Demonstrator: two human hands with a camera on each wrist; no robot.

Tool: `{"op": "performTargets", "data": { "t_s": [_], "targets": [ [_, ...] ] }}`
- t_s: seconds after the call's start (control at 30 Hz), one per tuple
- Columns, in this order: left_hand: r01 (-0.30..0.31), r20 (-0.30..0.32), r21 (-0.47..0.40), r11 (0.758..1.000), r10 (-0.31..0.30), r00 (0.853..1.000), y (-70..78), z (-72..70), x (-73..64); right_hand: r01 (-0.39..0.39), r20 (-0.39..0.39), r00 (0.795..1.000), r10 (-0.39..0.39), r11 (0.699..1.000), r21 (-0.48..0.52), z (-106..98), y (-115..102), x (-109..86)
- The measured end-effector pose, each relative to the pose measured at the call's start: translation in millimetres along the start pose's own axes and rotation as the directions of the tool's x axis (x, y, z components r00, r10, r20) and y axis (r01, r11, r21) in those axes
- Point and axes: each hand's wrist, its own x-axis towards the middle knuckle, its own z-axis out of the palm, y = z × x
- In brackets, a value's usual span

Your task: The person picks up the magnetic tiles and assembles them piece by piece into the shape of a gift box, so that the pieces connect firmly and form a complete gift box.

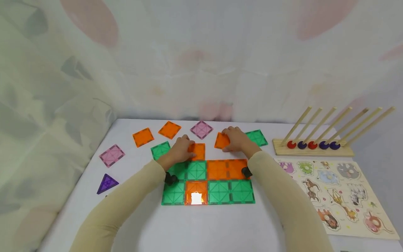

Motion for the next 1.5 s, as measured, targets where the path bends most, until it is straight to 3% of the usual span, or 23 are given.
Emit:
{"op": "performTargets", "data": {
  "t_s": [0.23,0.4,0.53,0.7,0.8,0.93,1.07,1.3,1.5],
  "targets": [
    [0.015,-0.016,-0.016,1.000,-0.016,1.000,-1.8,2.6,2.3,-0.001,-0.002,1.000,0.001,1.000,0.009,-6.5,-7.1,0.4],
    [0.030,-0.081,-0.056,0.998,-0.035,0.996,-14.8,0.7,-6.4,0.000,0.003,1.000,0.000,1.000,0.010,-5.6,-7.9,1.9],
    [0.060,-0.148,-0.109,0.992,-0.076,0.986,-25.9,-12.5,-32.6,-0.050,-0.028,0.998,0.050,0.999,0.001,-2.2,-6.0,2.8],
    [0.034,-0.174,-0.131,0.991,-0.057,0.983,-34.8,-20.3,-80.1,-0.165,-0.070,0.984,0.163,0.986,-0.017,0.5,-0.7,0.3],
    [0.034,-0.166,-0.147,0.989,-0.058,0.984,-42.7,-16.6,-102.9,-0.130,-0.052,0.990,0.131,0.991,0.017,0.4,0.2,-1.3],
    [0.078,-0.163,-0.195,0.978,-0.111,0.980,-56.3,-10.5,-120.2,-0.006,-0.001,1.000,0.007,0.999,0.038,3.3,-2.8,-2.2],
    [0.108,-0.160,-0.238,0.965,-0.149,0.976,-67.2,-5.8,-126.4,0.085,0.027,0.996,-0.085,0.996,0.030,8.8,-8.9,-3.6],
    [0.127,-0.167,-0.230,0.965,-0.168,0.972,-75.0,-5.0,-126.1,0.103,0.021,0.994,-0.103,0.995,0.013,15.4,-16.1,-9.5],
    [0.169,-0.187,-0.189,0.967,-0.204,0.961,-83.6,-11.4,-113.8,0.135,-0.001,0.991,-0.135,0.991,0.000,17.5,-17.6,-15.6]
  ]
}}
